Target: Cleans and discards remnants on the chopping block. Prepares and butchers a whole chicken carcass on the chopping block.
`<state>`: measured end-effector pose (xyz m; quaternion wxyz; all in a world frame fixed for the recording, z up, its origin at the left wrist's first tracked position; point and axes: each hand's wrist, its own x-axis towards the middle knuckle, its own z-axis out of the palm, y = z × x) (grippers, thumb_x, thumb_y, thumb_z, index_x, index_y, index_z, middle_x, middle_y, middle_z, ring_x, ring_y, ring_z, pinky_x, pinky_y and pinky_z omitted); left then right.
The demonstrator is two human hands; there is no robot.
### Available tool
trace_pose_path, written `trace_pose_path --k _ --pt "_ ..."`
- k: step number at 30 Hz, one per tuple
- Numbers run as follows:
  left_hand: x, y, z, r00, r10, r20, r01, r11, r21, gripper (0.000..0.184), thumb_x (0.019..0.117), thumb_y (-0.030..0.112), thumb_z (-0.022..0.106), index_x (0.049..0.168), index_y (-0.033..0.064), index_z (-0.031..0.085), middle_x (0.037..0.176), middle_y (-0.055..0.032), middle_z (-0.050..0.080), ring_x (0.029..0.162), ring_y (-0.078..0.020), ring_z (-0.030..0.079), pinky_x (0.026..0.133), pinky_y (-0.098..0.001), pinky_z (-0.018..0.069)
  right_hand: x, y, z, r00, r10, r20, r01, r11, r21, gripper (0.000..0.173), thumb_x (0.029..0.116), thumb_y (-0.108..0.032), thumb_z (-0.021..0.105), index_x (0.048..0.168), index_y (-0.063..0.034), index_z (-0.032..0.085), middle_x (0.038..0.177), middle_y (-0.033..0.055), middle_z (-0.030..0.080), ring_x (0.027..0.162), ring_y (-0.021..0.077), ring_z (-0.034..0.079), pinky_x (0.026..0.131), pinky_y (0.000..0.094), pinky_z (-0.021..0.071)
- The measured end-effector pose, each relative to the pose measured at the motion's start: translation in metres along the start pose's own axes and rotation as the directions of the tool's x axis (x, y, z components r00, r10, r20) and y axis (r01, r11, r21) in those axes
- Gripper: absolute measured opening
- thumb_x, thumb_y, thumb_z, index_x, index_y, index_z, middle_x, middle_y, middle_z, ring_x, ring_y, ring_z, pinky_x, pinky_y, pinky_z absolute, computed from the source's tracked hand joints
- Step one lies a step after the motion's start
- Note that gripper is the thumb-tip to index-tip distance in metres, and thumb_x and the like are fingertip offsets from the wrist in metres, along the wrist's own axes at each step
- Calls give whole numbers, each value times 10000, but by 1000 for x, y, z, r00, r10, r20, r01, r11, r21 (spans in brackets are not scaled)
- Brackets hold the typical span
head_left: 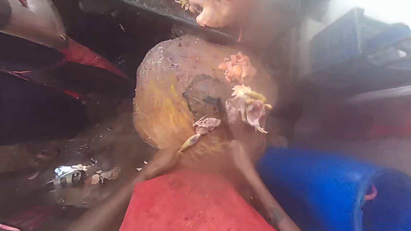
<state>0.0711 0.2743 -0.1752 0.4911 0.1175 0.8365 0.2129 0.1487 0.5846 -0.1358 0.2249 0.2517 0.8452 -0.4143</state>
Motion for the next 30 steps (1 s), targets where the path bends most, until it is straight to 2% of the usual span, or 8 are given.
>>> trace_pose_path --k 4,6,9,13,15,19,26,30 --pt "-4 14 10 998 31 59 -31 1000 3 423 1085 391 440 1349 103 604 1169 -228 686 1116 -427 656 945 -662 486 -35 -38 13 925 -350 -148 375 903 208 469 1058 -320 408 1225 79 588 874 64 613 753 99 581 716 284 529" --pt "-1 15 11 999 25 45 -25 1000 2 422 1086 385 433 1399 136 568 1190 -218 684 1126 -423 656 945 -665 489 -31 -42 16 951 -303 -58 308 943 122 464 1014 -248 505 1348 67 566 1147 177 690 1024 200 667 949 374 549" --pt "2 13 12 999 26 23 -26 1000 -11 436 1091 387 430 1450 168 541 1225 -209 681 1148 -416 653 971 -662 482 -3 -28 17 993 -72 96 79 995 -65 483 1118 -383 347 1277 -9 609 1069 180 679 982 271 671 915 474 539" --pt "1 5 18 999 14 34 -11 995 -96 424 1094 378 423 1417 139 558 1197 -213 681 1122 -408 657 961 -658 483 -32 -49 21 917 -389 -82 396 912 103 550 1064 -399 365 1206 76 603 820 72 613 706 128 579 687 321 532" --pt "5 3 18 999 32 24 -29 993 -118 418 1090 379 429 1398 135 568 1172 -197 689 1104 -382 668 958 -644 493 -38 -52 25 870 -479 -114 489 868 87 613 1044 -447 434 1242 104 612 979 120 712 881 124 673 846 314 571" --pt "-3 -7 14 999 35 0 -34 973 -228 374 1089 349 441 1301 94 615 1009 -152 688 937 -302 677 891 -557 528 -13 -37 26 985 -86 152 105 987 -125 494 1111 -411 355 1279 -10 591 1042 171 674 962 268 668 893 479 538" --pt "-18 -35 11 1000 11 3 -9 915 -402 318 1092 319 458 1236 92 627 824 -48 617 695 -155 584 697 -387 520 -32 -38 49 932 -277 233 271 961 59 571 1104 -409 298 1403 -1 562 1138 167 694 1021 231 673 960 437 543" --pt "-38 -21 -11 999 25 19 -16 915 -404 300 1087 329 480 1141 92 655 755 -10 590 622 -124 526 619 -344 471 -10 5 45 964 -42 261 45 999 -5 527 1124 -389 255 1127 -27 638 853 93 600 766 204 595 740 428 530"
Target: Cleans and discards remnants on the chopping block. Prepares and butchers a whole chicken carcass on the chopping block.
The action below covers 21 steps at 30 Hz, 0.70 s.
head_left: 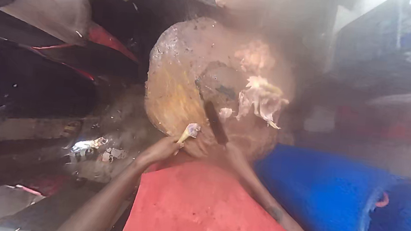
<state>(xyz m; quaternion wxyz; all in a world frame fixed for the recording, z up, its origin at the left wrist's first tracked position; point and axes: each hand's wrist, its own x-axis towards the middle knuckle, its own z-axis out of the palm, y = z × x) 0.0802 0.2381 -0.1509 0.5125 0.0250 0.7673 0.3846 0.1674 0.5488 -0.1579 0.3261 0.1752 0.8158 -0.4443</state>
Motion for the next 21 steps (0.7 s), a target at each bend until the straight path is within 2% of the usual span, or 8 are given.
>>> trace_pose_path --k 3,6,8,10,12,14,18,21 --pt "7 35 4 992 126 16 -126 992 -24 321 1093 342 466 1224 96 625 820 -17 614 650 -112 553 632 -323 499 -8 -8 -30 978 1 -209 -2 1000 -7 485 1118 -371 327 1222 -1 624 953 143 662 864 245 657 833 460 556" --pt "55 65 26 978 192 78 -190 981 -34 379 1118 344 393 1225 46 602 877 -46 657 674 -104 612 661 -301 544 -17 -53 -53 875 -249 -415 323 939 118 439 1082 -329 329 1171 18 584 744 32 523 615 138 522 587 344 498" --pt "81 61 46 981 165 97 -162 986 -46 402 1125 320 362 1229 5 590 902 -85 659 691 -143 631 686 -332 559 -29 -76 -46 763 -372 -528 507 852 133 605 1051 -534 312 1116 0 590 668 -68 458 551 28 441 527 246 439" --pt "85 57 62 979 157 130 -141 982 -123 385 1130 316 347 1198 9 570 852 -60 618 623 -125 585 605 -292 526 -30 -64 -26 718 -402 -568 478 878 -18 741 1040 -596 335 1120 66 658 761 56 631 685 100 598 679 313 537" --pt "84 56 70 977 151 149 -119 972 -202 381 1131 331 349 1168 24 571 775 -27 582 549 -102 537 530 -261 490 -18 -38 -14 876 -283 -391 307 952 -2 470 1067 -305 434 1254 83 621 1062 188 701 978 220 679 926 396 553" --pt "79 51 72 979 134 152 -113 984 -140 396 1126 363 356 1186 50 591 776 -21 600 555 -105 547 533 -269 492 -3 -25 -14 977 -46 -210 54 998 33 464 1122 -341 344 1252 23 601 1070 181 660 979 254 653 908 445 534" --pt "67 46 40 993 105 -53 -78 928 366 423 1069 429 478 1255 98 665 1097 -181 708 1018 -364 687 888 -616 529 -31 -57 -31 904 -273 -328 304 951 47 510 1092 -401 340 1199 16 613 847 103 627 732 184 610 700 387 546" --pt "62 40 18 970 126 -209 -9 874 487 373 1041 379 555 1274 96 629 1151 -188 688 1083 -395 668 907 -632 519 -41 -74 -24 725 -516 -456 603 795 59 802 1011 -714 294 1139 4 626 756 -3 572 634 41 530 602 258 502"
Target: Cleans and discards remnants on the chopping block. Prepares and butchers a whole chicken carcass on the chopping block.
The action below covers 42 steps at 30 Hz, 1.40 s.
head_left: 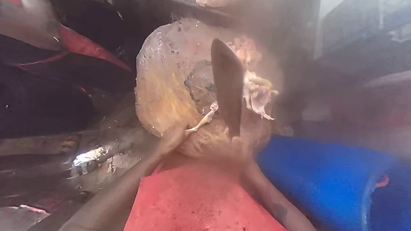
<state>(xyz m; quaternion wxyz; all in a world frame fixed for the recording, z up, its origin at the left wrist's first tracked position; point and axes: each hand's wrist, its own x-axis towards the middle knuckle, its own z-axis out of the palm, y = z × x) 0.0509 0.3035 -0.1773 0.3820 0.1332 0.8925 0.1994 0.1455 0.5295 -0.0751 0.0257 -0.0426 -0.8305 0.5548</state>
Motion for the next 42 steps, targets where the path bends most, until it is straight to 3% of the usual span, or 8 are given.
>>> trace_pose_path --k 4,13,19,23,28,33,38,42 --pt "12 -9 -1 997 38 -74 -39 999 -3 309 1042 312 566 1204 64 652 1118 -177 693 1051 -369 678 894 -603 531 -1 52 13 882 372 288 -271 903 -335 506 1094 -386 362 1351 -18 594 1103 180 697 1012 279 682 940 492 542" --pt "30 24 14 977 129 -172 -154 979 -136 279 1015 319 632 1102 62 698 1046 -163 707 986 -340 690 873 -566 543 9 7 16 970 200 136 -177 971 -161 534 1073 -442 365 1255 4 595 868 83 633 771 165 620 724 377 554" --pt "14 32 3 955 193 -227 -209 977 -48 304 1018 298 619 1148 31 679 1108 -189 698 1066 -366 676 932 -558 531 -5 76 31 726 641 248 -593 767 -245 545 1125 -421 261 1199 -3 605 899 124 606 800 223 609 762 430 535" --pt "-13 31 -15 906 161 -391 -283 918 -278 261 989 262 653 1123 39 664 1019 -123 673 918 -228 655 847 -421 556 0 46 2 836 536 119 -484 822 -299 478 1112 -357 368 1261 23 618 1006 182 678 930 264 670 887 461 546" --pt "22 11 2 974 -92 -207 4 920 -393 283 1019 303 623 1199 84 625 842 -100 646 734 -238 624 722 -466 535 7 8 13 984 155 89 -151 987 -51 509 1064 -393 377 1239 30 598 807 54 592 687 125 560 656 335 519" --pt "17 17 -5 976 -119 -181 47 932 -358 299 1009 261 581 1197 35 638 973 -152 678 872 -281 666 826 -515 540 -3 56 35 767 571 292 -427 795 -431 610 1095 -526 292 1367 -50 559 1123 191 692 1038 328 689 925 566 536" --pt "-42 26 -58 978 -11 -209 -137 719 -681 129 980 197 635 1057 94 645 631 27 549 500 -76 483 509 -263 430 -6 59 45 694 642 326 -402 721 -564 569 1072 -518 407 1422 -79 502 1096 209 703 1021 385 701 892 601 546" --pt "7 63 -78 985 143 -94 -160 964 -213 579 942 496 699 1413 184 570 1071 -82 706 901 -227 693 825 -471 584 -13 65 41 779 500 379 -117 710 -695 498 1050 -443 508 1350 -54 587 1112 235 704 1069 437 680 906 647 526"
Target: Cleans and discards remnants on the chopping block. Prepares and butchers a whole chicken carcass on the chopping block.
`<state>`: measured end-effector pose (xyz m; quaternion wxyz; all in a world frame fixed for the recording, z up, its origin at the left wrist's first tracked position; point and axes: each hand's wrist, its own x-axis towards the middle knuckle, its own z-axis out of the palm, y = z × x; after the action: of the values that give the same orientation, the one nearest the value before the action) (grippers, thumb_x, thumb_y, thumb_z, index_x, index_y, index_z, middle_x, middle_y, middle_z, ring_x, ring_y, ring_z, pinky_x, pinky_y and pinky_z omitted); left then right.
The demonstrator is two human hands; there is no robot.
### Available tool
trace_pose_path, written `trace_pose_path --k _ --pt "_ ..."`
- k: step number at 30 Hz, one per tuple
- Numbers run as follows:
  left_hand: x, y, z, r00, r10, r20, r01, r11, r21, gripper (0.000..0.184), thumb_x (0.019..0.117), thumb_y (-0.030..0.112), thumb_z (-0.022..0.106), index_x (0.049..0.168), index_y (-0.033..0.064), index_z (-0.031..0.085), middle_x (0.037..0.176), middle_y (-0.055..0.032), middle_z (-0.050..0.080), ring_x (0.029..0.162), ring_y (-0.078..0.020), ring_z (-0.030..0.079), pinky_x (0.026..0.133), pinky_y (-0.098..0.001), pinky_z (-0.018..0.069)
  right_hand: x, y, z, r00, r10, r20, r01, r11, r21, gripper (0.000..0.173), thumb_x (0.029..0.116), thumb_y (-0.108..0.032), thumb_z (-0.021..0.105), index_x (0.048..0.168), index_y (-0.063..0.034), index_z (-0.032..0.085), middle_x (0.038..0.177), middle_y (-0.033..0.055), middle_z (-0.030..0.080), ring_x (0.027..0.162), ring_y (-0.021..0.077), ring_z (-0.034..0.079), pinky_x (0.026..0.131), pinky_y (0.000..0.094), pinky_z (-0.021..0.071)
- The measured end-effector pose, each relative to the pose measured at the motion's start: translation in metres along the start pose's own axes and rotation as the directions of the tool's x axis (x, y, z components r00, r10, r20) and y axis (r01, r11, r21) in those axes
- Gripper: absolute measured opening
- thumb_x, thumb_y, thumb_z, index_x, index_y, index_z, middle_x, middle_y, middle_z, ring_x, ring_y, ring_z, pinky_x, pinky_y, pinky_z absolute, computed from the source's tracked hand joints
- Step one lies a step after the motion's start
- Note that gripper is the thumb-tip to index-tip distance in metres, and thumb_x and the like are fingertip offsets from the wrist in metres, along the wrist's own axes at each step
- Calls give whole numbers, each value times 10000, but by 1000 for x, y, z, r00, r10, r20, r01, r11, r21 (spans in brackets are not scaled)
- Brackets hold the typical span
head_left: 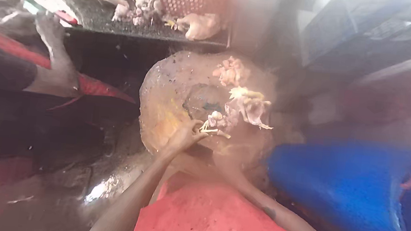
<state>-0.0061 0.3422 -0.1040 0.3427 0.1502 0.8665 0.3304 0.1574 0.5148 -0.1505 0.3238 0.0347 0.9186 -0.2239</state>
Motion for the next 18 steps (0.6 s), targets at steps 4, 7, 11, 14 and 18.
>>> trace_pose_path --k 4,7,11,14,18 --pt "71 -11 50 1000 -27 4 23 912 410 531 989 498 557 1352 111 576 1158 -183 706 1076 -392 691 904 -628 542 -5 16 -1 994 -110 7 110 991 -78 455 1036 -429 555 1287 -54 611 1114 233 699 1071 442 677 902 652 530" --pt "83 -17 26 988 -56 144 -8 912 410 481 979 483 607 1270 104 663 1156 -195 706 1074 -401 682 922 -650 519 -12 33 2 995 -99 4 99 995 14 457 1029 -427 560 1315 -75 610 1206 212 684 1161 427 647 953 662 510" --pt "89 -19 -84 969 -116 -217 177 942 284 530 1020 436 582 1328 6 610 1143 -265 690 1054 -436 679 934 -657 511 -19 40 6 998 -66 9 64 993 96 469 1016 -387 586 1378 -89 606 1333 209 640 1282 425 578 1040 658 450" --pt "110 16 -123 905 -91 -416 203 951 232 609 1024 440 578 1501 79 462 1275 -250 653 1167 -436 642 995 -652 486 -8 45 4 997 -63 43 55 985 164 444 1024 -391 580 1355 -96 608 1286 200 662 1219 417 621 995 657 486" --pt "153 85 -43 992 124 33 -128 936 328 518 1016 459 580 1433 151 579 1325 -129 663 1225 -310 638 1058 -573 489 1 53 -16 987 -95 133 51 953 298 429 1070 -410 485 1371 -120 580 1226 200 681 1146 396 660 963 648 503"
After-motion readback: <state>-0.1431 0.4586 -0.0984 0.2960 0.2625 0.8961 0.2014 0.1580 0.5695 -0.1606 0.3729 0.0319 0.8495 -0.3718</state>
